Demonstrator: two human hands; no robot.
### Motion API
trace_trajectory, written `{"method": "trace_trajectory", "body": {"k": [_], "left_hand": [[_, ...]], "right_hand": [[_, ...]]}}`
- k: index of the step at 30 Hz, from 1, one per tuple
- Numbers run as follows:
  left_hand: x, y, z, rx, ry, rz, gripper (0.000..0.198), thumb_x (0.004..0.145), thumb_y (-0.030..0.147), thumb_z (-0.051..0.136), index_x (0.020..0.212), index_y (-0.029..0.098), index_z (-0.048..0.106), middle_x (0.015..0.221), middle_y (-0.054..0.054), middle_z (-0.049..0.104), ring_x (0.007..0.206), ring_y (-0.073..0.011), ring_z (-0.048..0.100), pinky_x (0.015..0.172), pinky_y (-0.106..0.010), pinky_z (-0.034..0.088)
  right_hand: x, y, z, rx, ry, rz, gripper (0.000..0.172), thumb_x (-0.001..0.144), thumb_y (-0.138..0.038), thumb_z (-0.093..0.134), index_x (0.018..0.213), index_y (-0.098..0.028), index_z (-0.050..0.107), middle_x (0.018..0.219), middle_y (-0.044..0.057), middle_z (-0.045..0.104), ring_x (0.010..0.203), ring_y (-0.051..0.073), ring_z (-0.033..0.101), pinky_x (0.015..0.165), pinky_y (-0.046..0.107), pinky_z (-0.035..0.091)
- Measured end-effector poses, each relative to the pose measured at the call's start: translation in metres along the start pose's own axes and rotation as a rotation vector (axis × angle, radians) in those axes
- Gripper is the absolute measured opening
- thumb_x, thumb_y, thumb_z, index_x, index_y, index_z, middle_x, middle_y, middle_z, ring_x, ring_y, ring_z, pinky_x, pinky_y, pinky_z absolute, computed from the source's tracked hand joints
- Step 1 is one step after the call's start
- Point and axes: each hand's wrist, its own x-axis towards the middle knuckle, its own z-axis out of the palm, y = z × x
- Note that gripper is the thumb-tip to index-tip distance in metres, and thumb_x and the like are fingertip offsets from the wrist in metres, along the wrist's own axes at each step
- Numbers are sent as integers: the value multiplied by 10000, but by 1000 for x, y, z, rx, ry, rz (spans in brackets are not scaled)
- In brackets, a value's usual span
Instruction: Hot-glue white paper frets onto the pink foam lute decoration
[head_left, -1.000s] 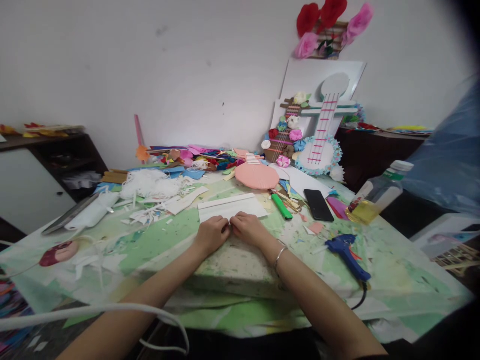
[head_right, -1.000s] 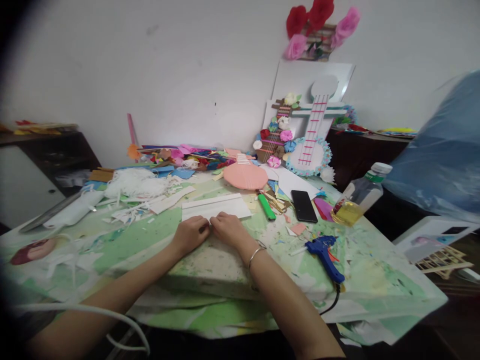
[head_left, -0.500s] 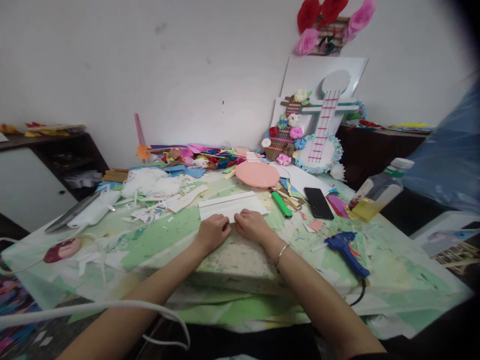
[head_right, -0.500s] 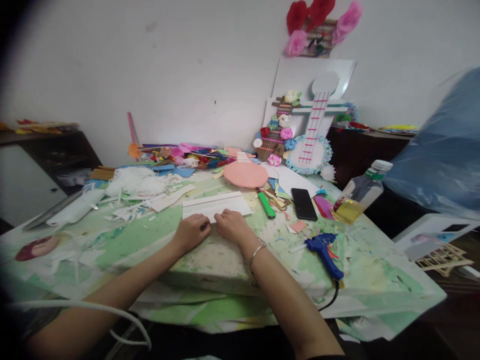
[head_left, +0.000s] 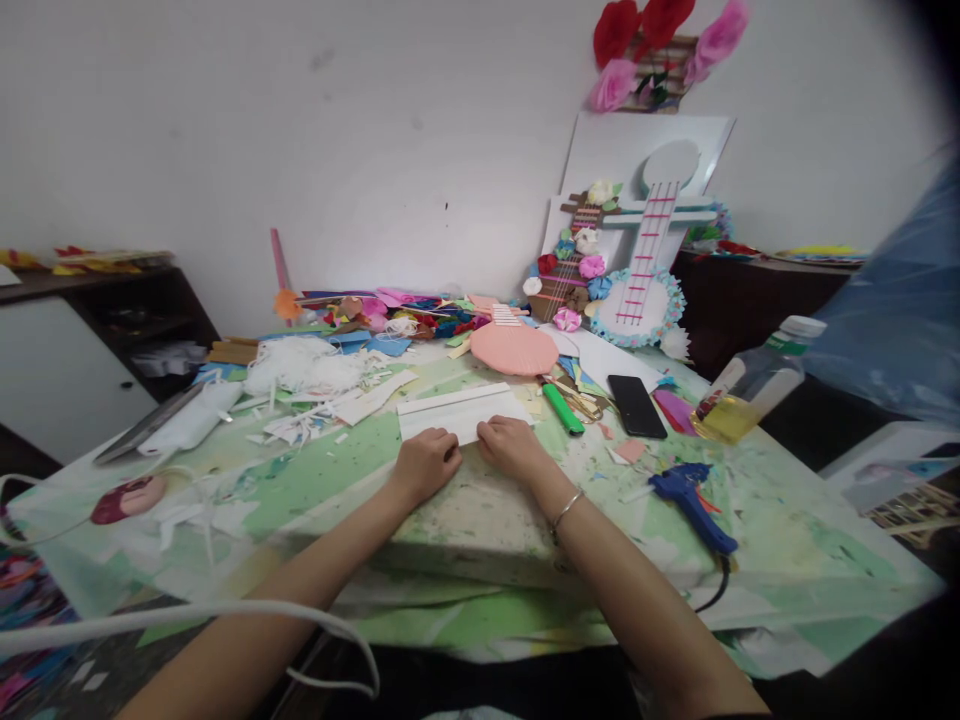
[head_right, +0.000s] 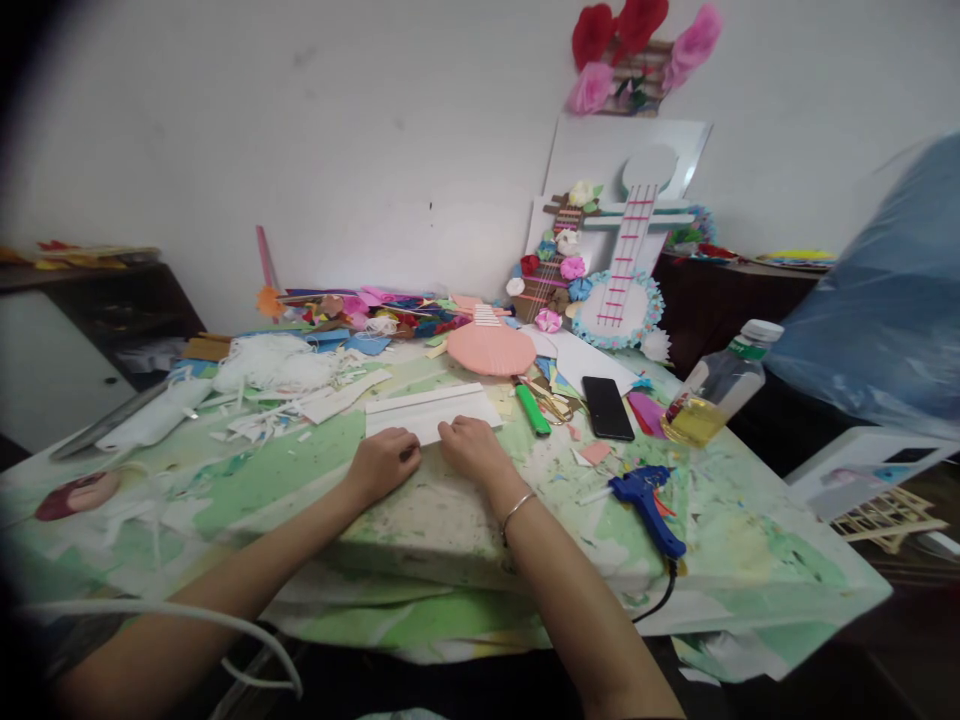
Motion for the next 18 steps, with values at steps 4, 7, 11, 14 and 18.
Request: {"method": "trace_trajectory", "body": {"k": [4,7,11,14,18], "left_hand": [[0,-1,1,-10,-1,-7,151,795,191,486,740,188,627,733,-44,632,739,-175,570,641,-267,371],[0,-2,2,-15,-1,-5,150,795,185,485,746,189,627,731,-44,630,742,-177,570,642,-268,372],[-1,-2,1,-17,-3,-7,150,794,180,484,753,190,628,738,-44,632,748,-178,568,646,-267,375],[-1,-1,0,-13,-8,-4,151,794,185,485,744,190,628,733,-42,631,745,-176,568,644,-265,372],[-1,0,-1,-11,-15,3,155,797,190,486,735,190,628,733,-40,633,745,-175,569,646,-265,373]], "right_hand": [[-2,5,2,-8,9,10,149,852,-157,458,907,-136,596,813,106,678,857,198,588,689,267,373],[-2,6,2,-12,11,10,151,850,-167,463,917,-139,596,813,102,680,852,198,587,685,268,371],[-3,7,1,-8,4,-6,154,868,-183,458,902,-153,605,819,96,683,861,188,583,700,263,369],[-3,8,0,-3,0,-7,158,872,-185,455,882,-166,611,816,82,686,853,179,585,703,261,364],[-4,10,-1,0,5,18,156,859,-174,461,863,-181,617,804,67,685,847,175,587,702,259,357]]}}
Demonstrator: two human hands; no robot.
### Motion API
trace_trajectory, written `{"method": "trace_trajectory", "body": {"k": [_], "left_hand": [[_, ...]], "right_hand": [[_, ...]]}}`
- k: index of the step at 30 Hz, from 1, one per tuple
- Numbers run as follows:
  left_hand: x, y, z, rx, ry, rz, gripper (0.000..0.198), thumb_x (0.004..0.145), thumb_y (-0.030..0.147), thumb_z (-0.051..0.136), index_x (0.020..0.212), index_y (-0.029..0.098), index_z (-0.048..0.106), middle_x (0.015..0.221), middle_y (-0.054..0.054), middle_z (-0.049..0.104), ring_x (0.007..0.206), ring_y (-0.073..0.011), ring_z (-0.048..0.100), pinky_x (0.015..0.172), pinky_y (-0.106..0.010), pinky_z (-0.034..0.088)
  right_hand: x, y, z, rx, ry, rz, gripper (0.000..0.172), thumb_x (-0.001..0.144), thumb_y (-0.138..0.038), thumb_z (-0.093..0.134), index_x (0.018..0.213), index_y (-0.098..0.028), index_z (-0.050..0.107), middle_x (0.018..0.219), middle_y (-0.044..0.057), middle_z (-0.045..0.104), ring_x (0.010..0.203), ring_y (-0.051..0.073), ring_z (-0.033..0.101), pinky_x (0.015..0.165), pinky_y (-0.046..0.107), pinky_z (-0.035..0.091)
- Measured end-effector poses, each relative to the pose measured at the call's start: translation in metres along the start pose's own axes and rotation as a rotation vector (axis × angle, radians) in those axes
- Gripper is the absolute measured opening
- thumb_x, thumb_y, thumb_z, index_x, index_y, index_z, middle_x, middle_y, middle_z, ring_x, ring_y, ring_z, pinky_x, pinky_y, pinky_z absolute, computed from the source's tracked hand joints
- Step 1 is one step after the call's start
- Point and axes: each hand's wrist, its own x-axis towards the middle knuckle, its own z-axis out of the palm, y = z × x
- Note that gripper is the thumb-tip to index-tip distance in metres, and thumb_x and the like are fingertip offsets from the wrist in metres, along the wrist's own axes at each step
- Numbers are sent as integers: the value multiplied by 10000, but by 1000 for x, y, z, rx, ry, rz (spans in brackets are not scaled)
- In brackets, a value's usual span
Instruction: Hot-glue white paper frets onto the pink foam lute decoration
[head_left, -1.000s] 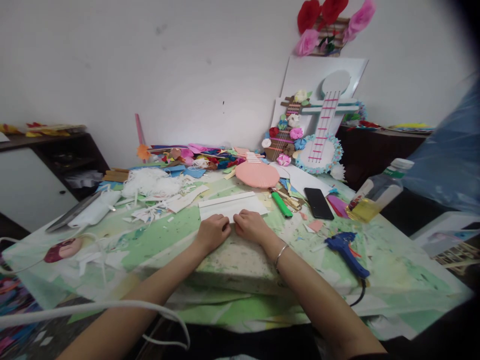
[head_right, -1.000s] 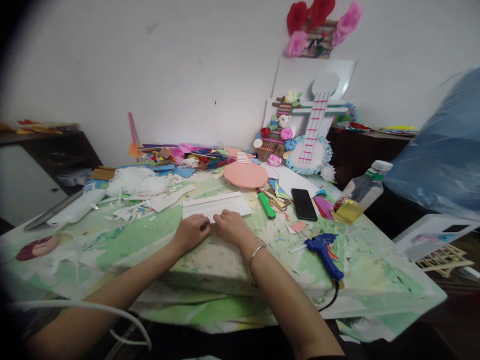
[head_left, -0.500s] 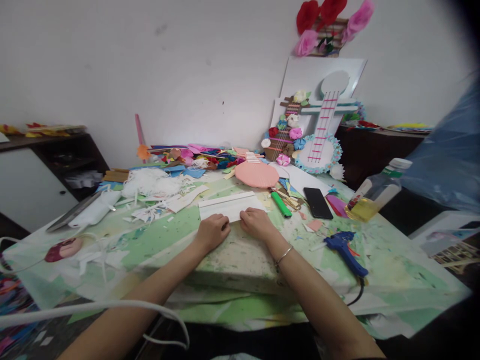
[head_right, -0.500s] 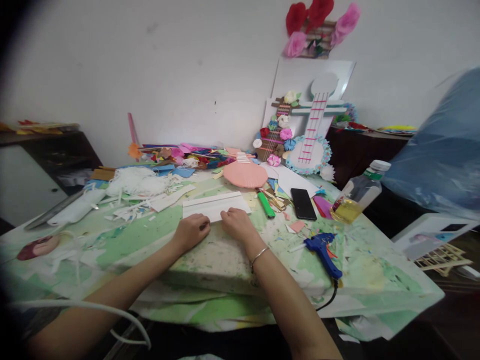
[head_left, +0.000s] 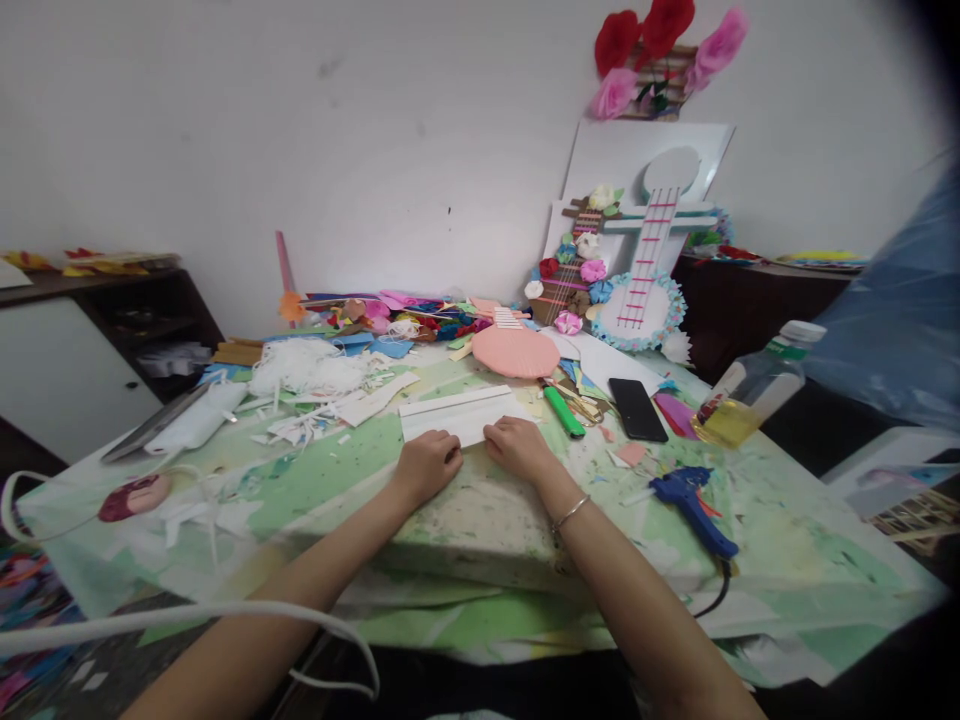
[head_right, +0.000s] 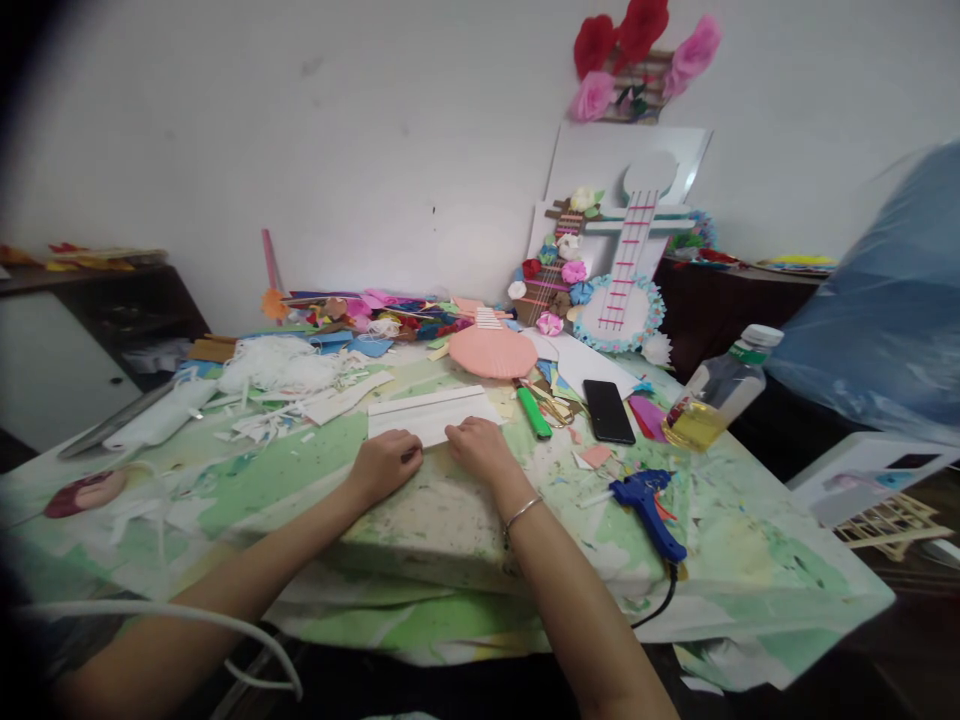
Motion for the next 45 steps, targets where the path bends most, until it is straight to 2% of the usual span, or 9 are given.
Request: {"method": "trace_trajectory", "body": {"k": [12,16,20,24,37,45], "left_hand": [[1,1,-3,-3,-26,-2,141,784,181,502,728,186,631,732,-44,638,748,-179,567,655,-267,377],[1,2,-4,-1,-28,-6,149,789,180,495,728,187,631,734,-43,640,748,-178,567,659,-266,376],[0,1,-3,0,-26,-4,151,790,185,494,720,186,627,731,-44,639,753,-181,569,653,-268,374],[0,1,-3,-4,-25,-6,155,791,182,490,714,187,625,734,-44,642,759,-178,570,650,-263,373],[0,0,0,3,-15,10,150,785,186,491,704,179,618,729,-42,640,743,-176,571,633,-264,361],[0,-2,2,14,-9,14,144,781,188,497,695,181,613,716,-35,633,729,-171,568,626,-263,358]], "right_hand": [[-4,15,1,-6,11,110,131,811,-181,508,822,-191,638,852,88,692,872,195,588,692,266,367],[-4,20,0,-3,17,105,122,787,-174,523,802,-184,644,808,74,694,847,189,590,827,295,352],[-7,25,0,-9,38,131,119,775,-172,529,797,-185,645,811,73,693,879,193,582,969,371,255],[-9,29,3,-24,76,194,134,775,-166,517,805,-190,645,832,83,691,949,213,556,1017,456,157],[-16,49,5,-51,160,399,145,749,-180,518,763,-191,662,815,87,673,1000,247,508,945,470,170],[-22,60,5,-79,258,541,152,751,-156,502,766,-166,653,786,121,660,949,277,505,873,472,208]]}}
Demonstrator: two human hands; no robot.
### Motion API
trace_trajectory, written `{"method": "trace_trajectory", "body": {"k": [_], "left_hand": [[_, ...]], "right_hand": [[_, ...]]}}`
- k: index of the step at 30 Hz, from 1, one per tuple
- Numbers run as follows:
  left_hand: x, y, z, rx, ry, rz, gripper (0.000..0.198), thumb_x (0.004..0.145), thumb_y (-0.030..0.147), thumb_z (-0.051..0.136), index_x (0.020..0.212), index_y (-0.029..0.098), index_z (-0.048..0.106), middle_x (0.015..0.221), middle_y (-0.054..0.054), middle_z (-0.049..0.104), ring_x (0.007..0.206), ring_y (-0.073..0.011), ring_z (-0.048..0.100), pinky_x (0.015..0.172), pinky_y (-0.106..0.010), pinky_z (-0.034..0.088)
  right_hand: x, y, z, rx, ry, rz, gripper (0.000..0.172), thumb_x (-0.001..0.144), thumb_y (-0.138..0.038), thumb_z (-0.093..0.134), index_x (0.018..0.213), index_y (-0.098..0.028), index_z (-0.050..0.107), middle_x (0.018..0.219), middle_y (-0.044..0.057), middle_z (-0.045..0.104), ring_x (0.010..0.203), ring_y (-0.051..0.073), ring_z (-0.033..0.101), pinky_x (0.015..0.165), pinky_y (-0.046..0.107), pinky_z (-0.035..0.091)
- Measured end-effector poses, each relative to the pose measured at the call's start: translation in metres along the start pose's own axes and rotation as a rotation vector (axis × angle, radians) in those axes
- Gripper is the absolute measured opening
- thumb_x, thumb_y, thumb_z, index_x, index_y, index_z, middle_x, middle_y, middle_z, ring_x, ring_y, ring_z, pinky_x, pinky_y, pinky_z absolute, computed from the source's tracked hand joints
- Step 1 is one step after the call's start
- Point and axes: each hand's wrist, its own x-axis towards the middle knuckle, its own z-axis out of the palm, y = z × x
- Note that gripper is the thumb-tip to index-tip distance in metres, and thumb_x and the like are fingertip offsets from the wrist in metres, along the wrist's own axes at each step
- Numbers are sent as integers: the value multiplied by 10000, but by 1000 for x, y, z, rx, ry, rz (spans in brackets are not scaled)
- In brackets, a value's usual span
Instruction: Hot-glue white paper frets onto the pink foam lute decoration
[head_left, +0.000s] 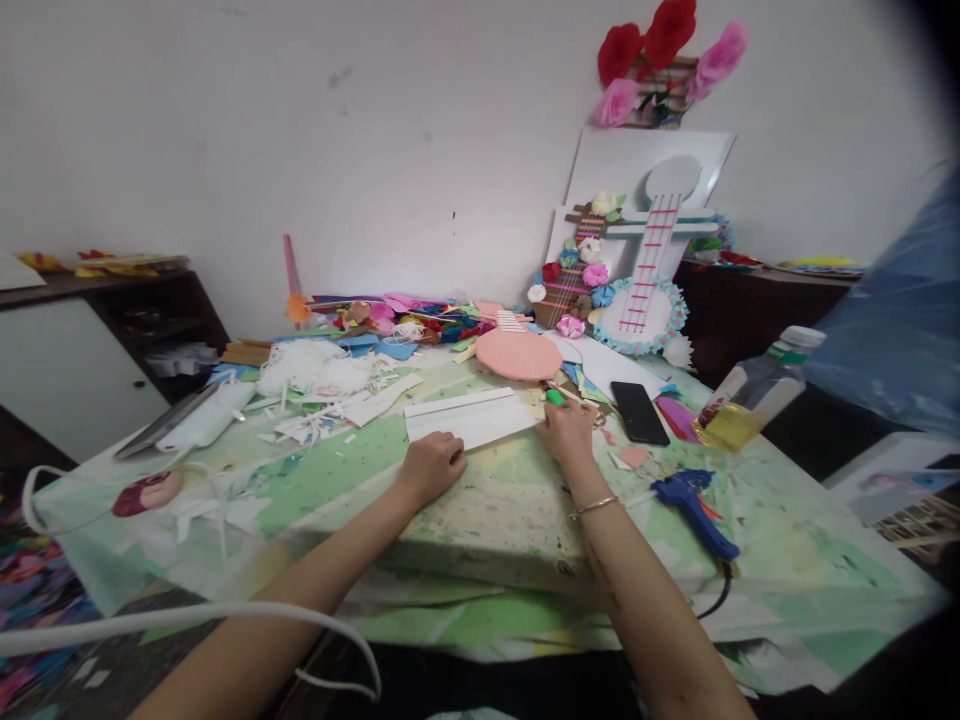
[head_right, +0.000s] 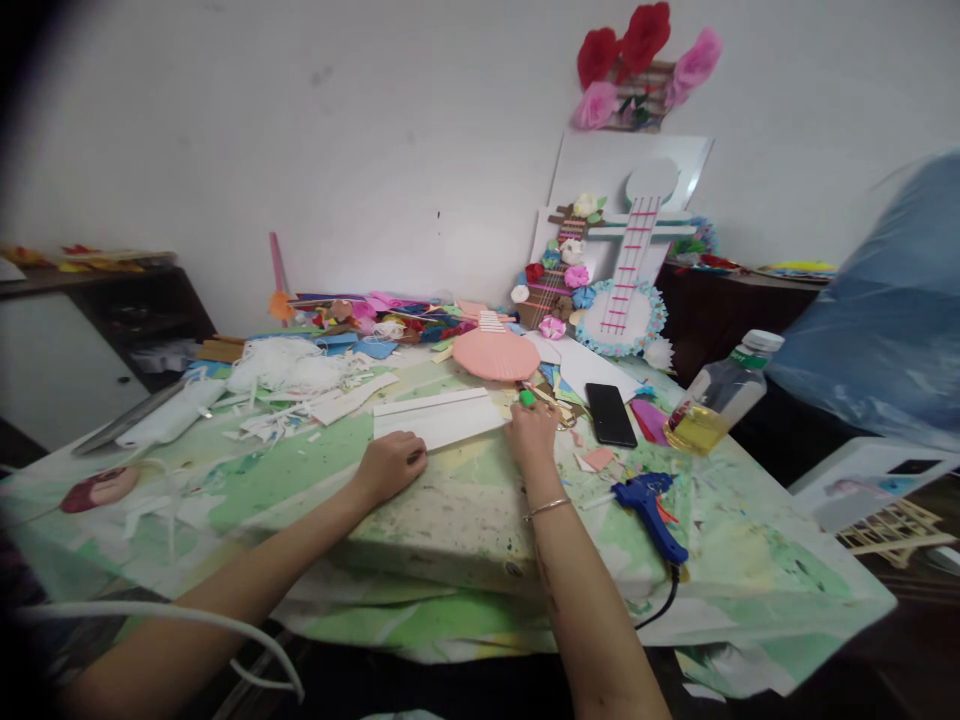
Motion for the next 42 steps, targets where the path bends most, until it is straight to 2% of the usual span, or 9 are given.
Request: {"method": "trace_trajectory", "body": {"k": [4,6,9,12,14,15,20,30,42], "left_hand": [[0,1,0,9,6,-6,141,782,184,493,711,181,615,724,-34,632,740,-173,573,630,-263,362],[1,2,-1,15,6,-9,140,783,184,493,721,182,618,724,-34,633,733,-173,575,628,-264,362],[1,3,-2,29,3,-11,137,787,196,494,736,180,620,728,-39,636,717,-175,578,622,-268,361],[1,4,-2,45,0,-5,150,803,217,483,754,180,619,739,-44,637,721,-180,582,621,-273,361],[1,4,-1,57,-4,3,156,810,221,476,757,181,617,742,-42,636,718,-179,582,620,-274,362],[1,4,-1,64,-7,6,155,810,219,476,753,182,615,740,-41,634,716,-178,580,620,-274,362],[0,5,-2,107,-14,29,153,806,204,477,734,177,609,740,-52,626,745,-191,573,611,-280,357],[-7,6,-7,180,-42,72,140,816,185,486,757,164,611,772,-70,633,781,-207,569,613,-288,355],[-27,-4,-17,211,-41,11,129,806,160,495,752,166,611,761,-75,631,773,-216,581,629,-297,376]], "right_hand": [[-1,1,-6,42,34,-11,186,784,-134,468,838,-143,646,816,150,667,970,301,496,855,468,225],[-3,-11,-7,92,19,-119,192,814,-175,484,923,-157,640,901,136,680,1004,282,494,876,443,232],[-7,-42,-5,178,-50,-379,223,822,-297,565,1026,-228,624,1007,70,688,1045,225,501,911,386,242],[-12,-71,-2,224,-107,-571,161,837,-278,580,985,-240,632,975,41,700,1036,189,519,929,365,234],[-14,-81,0,230,-133,-639,94,865,-228,550,875,-219,643,876,28,708,967,168,552,944,359,225],[-15,-83,1,228,-142,-656,119,877,-210,533,827,-207,640,824,23,705,913,159,567,949,358,223],[-15,-80,3,200,-166,-677,152,884,-189,517,774,-177,621,727,21,688,746,143,589,909,324,272],[-17,-81,-2,158,-173,-683,157,883,-189,492,779,-183,611,754,34,693,786,149,594,933,333,258],[-18,-81,-5,151,-172,-676,185,886,-184,472,765,-185,613,765,43,693,802,151,589,921,335,255]]}}
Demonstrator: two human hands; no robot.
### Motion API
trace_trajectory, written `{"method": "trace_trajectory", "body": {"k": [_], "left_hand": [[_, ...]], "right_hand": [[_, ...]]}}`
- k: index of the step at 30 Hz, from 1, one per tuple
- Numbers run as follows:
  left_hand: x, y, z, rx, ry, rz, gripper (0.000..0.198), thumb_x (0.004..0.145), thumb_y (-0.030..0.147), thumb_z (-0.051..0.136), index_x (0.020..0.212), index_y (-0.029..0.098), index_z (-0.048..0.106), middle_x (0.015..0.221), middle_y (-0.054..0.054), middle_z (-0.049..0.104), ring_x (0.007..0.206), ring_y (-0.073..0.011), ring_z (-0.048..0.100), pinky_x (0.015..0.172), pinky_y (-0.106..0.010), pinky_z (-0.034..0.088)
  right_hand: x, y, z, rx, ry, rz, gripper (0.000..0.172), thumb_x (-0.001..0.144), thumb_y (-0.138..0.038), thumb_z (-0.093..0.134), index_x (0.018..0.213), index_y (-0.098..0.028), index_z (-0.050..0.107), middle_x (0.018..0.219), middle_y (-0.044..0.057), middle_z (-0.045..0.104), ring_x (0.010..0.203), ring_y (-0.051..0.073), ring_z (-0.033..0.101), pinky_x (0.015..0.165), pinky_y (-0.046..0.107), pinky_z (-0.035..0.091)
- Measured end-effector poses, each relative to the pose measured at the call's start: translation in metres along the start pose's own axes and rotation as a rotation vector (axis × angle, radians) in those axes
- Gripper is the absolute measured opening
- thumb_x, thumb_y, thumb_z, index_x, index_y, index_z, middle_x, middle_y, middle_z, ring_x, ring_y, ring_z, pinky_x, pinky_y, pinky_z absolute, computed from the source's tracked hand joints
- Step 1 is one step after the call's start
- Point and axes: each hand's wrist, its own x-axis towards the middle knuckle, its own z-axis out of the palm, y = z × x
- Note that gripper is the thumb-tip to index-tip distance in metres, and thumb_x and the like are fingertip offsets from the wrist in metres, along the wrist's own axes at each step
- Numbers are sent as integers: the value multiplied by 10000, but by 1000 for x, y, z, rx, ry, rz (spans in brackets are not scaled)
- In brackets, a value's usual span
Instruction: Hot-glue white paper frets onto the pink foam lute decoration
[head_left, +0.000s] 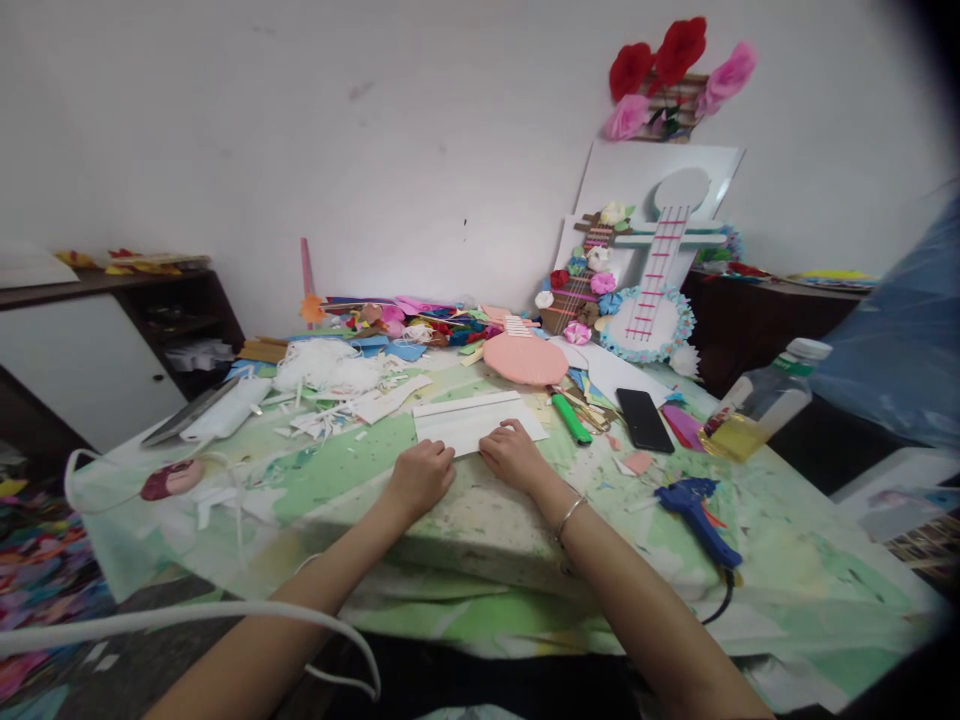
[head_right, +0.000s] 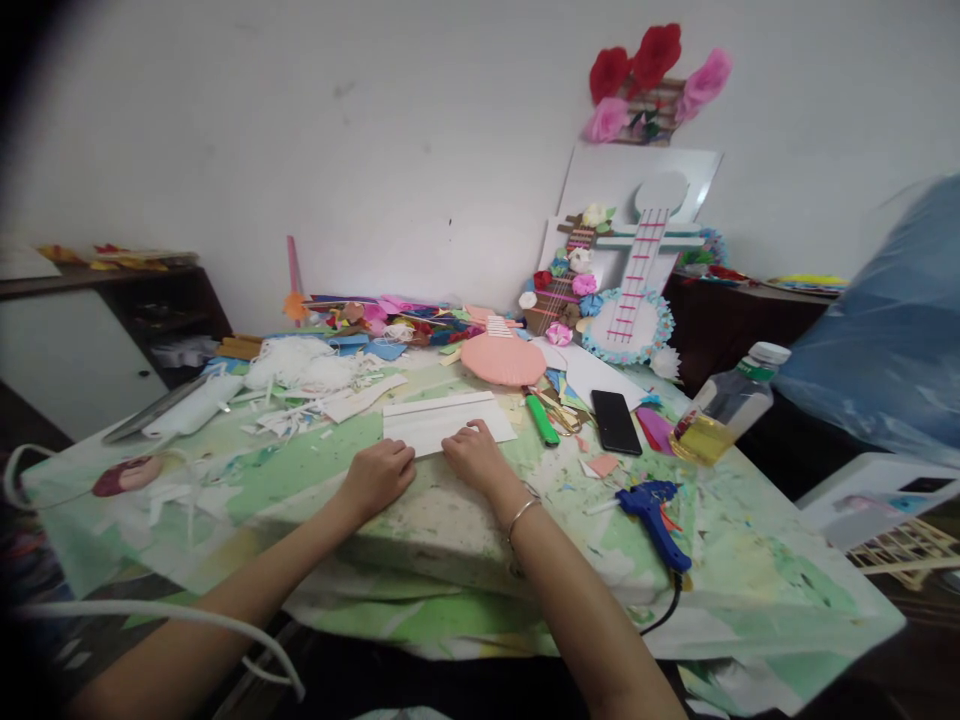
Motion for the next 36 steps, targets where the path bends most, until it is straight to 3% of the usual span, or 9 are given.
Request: {"method": "trace_trajectory", "body": {"k": [10,22,28,32,36], "left_hand": [[-18,-22,-9,-35,-27,-64,128,823,183,513,760,179,624,807,-60,662,805,-203,589,648,-279,387],[-24,-22,-15,-38,-36,-55,133,821,178,506,749,178,618,801,-63,658,793,-201,582,651,-283,393],[-33,-33,-14,-72,-31,-104,136,808,170,505,734,183,618,794,-56,651,797,-200,587,650,-276,414],[-38,-43,-11,-182,65,-107,155,837,195,482,782,182,626,843,-57,659,822,-189,602,718,-282,459],[-32,-35,-9,-335,216,-13,196,844,210,479,981,179,616,996,-83,649,952,-192,585,852,-309,470]], "right_hand": [[0,1,0,-5,5,-18,177,877,-175,472,755,-181,600,759,33,689,791,148,580,899,321,258],[1,2,2,-2,12,-28,185,874,-170,472,737,-182,597,736,38,683,773,144,578,879,312,264],[0,2,0,3,18,-27,191,872,-164,475,728,-176,600,730,38,683,760,145,578,864,301,271],[0,3,-1,5,24,-29,217,880,-158,462,715,-173,603,715,42,680,738,144,572,835,294,282],[0,1,-3,4,25,-44,224,885,-160,459,712,-171,601,713,45,678,736,149,566,814,294,290]]}}
